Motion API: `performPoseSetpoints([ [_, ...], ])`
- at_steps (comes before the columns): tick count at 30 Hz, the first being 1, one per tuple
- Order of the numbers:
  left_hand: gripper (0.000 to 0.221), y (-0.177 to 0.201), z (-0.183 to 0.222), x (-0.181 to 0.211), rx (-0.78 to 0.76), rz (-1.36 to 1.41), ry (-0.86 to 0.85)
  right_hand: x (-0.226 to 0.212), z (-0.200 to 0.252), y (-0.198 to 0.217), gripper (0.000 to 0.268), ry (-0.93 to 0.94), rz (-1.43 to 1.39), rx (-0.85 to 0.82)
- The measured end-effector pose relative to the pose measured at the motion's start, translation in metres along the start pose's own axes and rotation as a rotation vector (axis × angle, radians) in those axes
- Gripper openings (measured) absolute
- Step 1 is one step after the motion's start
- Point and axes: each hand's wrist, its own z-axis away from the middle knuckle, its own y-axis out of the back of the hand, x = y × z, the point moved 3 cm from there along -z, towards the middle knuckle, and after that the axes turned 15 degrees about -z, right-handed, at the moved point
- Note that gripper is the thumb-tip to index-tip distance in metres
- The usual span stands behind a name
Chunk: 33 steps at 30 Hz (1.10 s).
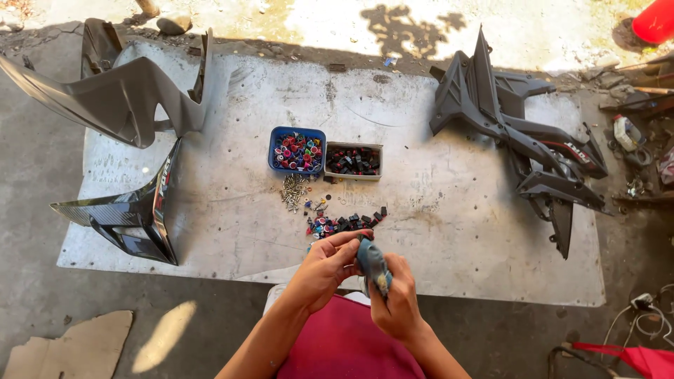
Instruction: Sorting and cleaning small motorcycle fairing bolts and clips on a workbench.
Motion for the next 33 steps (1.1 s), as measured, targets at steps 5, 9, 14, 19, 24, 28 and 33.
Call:
performPoseSetpoints([
  [5, 0.038, -0.012, 0.0, 0.001, 0.021, 0.056, -0.028, -0.002, -0.011, 0.009, 0.023, 0.002, -0.064, -0.012],
  [9, 0.036, -0.006, 0.0, 0.005, 0.09, 0.03, -0.115, 0.002, -0.018, 0.008, 0.018, 0.043, -0.079, -0.092],
  [14, 0.04, -0.005, 0.008, 0.003, 0.008, 0.106, -0.147, -0.004, -0.025, 0.002, 0.026, 0.033, -0.128, -0.059],
  [19, 0.04, 0.011, 0.016, 0.014, 0.012, 0.026, -0.138, -0.01, -0.021, -0.011, 0.019, 0.027, -0.062, -0.083],
  [24, 0.04, 0.037, 0.023, 0.019, -0.016, 0.053, -0.092, -0.03, -0.022, -0.043, 0.018, -0.003, -0.104, -0.023],
  [28, 0.04, 0.076, 0.035, 0.044, 0.017, 0.015, -0.114, -0.048, -0.017, -0.077, 0.013, 0.023, -0.024, -0.113],
  [33, 0.033, 0.104, 0.052, 0.074, 0.061, -0.223, -0.16, -0.048, -0.006, -0.12, 0.024, -0.156, -0.331, 0.151],
])
